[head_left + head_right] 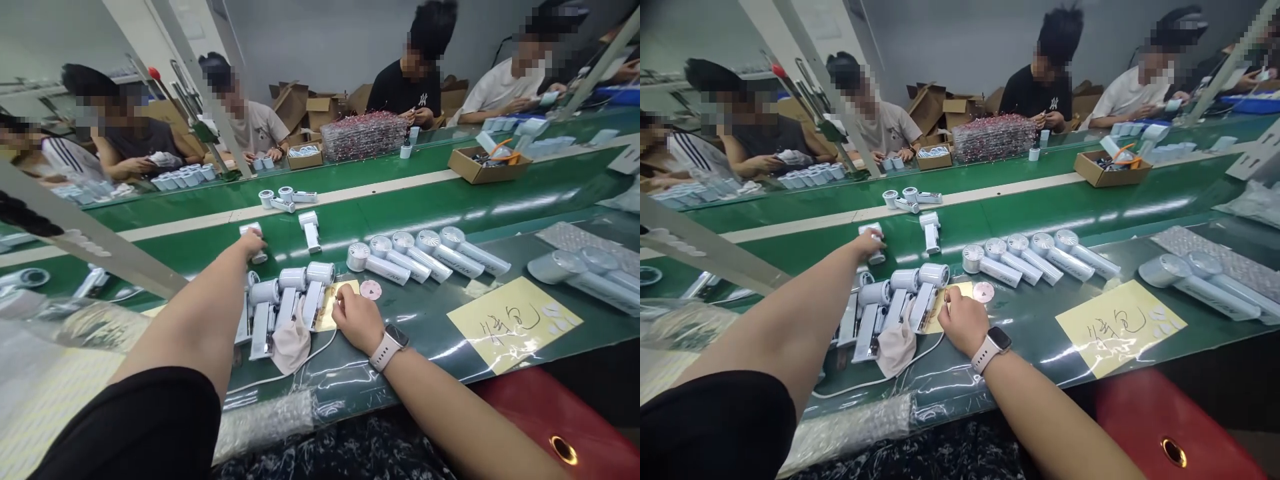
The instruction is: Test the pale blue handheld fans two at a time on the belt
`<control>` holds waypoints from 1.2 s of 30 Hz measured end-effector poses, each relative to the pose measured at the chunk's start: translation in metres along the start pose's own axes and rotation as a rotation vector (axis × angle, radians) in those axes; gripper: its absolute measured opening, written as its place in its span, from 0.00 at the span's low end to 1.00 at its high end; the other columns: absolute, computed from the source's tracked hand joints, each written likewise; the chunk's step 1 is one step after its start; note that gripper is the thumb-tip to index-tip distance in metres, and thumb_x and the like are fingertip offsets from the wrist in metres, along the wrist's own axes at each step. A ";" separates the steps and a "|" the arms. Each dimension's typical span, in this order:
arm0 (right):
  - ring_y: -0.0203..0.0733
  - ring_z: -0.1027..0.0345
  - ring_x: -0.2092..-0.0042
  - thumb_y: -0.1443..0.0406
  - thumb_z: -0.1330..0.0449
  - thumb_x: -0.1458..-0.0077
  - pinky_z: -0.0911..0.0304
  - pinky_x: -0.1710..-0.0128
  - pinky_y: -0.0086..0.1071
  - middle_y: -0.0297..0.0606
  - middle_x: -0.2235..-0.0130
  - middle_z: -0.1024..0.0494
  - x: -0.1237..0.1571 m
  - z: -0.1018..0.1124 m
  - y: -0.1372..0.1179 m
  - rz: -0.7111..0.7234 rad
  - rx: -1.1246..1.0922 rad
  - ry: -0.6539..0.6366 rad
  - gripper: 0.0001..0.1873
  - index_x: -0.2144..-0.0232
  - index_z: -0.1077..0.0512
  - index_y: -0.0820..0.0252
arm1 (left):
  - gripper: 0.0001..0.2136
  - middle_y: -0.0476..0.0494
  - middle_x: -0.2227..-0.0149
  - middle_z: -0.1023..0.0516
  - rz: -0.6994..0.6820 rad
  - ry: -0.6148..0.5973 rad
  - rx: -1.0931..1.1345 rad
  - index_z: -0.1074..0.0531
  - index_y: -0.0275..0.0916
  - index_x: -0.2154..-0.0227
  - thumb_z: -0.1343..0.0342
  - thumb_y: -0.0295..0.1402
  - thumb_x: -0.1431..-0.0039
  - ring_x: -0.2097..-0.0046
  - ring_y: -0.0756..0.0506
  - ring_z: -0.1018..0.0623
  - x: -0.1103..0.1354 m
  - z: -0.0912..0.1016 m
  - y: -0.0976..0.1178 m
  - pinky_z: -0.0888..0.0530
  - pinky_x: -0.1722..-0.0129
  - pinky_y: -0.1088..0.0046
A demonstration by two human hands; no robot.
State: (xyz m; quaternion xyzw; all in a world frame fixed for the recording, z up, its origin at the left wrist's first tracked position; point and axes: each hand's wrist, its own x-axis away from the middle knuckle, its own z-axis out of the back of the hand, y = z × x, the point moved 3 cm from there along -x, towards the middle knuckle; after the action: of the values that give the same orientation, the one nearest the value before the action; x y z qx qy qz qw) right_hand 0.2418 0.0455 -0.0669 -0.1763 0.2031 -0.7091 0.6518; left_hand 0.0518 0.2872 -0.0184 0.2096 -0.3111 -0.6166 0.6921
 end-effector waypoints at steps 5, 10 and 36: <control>0.44 0.29 0.69 0.66 0.47 0.40 0.51 0.71 0.32 0.34 0.72 0.23 -0.003 0.000 0.004 -0.025 -0.149 0.016 0.06 0.59 0.34 0.58 | 0.17 0.38 0.46 0.27 0.021 -0.085 -0.107 0.30 0.37 0.47 0.44 0.39 0.35 0.49 0.41 0.23 -0.014 -0.064 0.049 0.23 0.51 0.56; 0.42 0.30 0.71 0.67 0.46 0.43 0.49 0.71 0.30 0.30 0.75 0.26 -0.005 0.003 0.010 -0.035 -0.306 0.056 0.04 0.63 0.35 0.55 | 0.18 0.37 0.45 0.27 0.035 -0.053 -0.111 0.31 0.37 0.46 0.43 0.39 0.36 0.49 0.40 0.24 -0.006 -0.102 0.081 0.23 0.51 0.55; 0.45 0.31 0.64 0.56 0.43 0.41 0.38 0.63 0.36 0.37 0.68 0.22 0.083 0.017 -0.079 0.245 -0.855 -0.437 0.13 0.67 0.23 0.56 | 0.31 0.40 0.57 0.18 -0.321 -0.382 1.401 0.32 0.42 0.69 0.39 0.66 0.60 0.43 0.30 0.25 0.239 0.012 -0.021 0.24 0.47 0.52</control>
State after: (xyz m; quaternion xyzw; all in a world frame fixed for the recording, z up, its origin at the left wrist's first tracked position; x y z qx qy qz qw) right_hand 0.1755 -0.0323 -0.0125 -0.5474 0.3535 -0.4268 0.6270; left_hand 0.0389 0.0499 0.0174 0.5337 -0.7120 -0.3933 0.2315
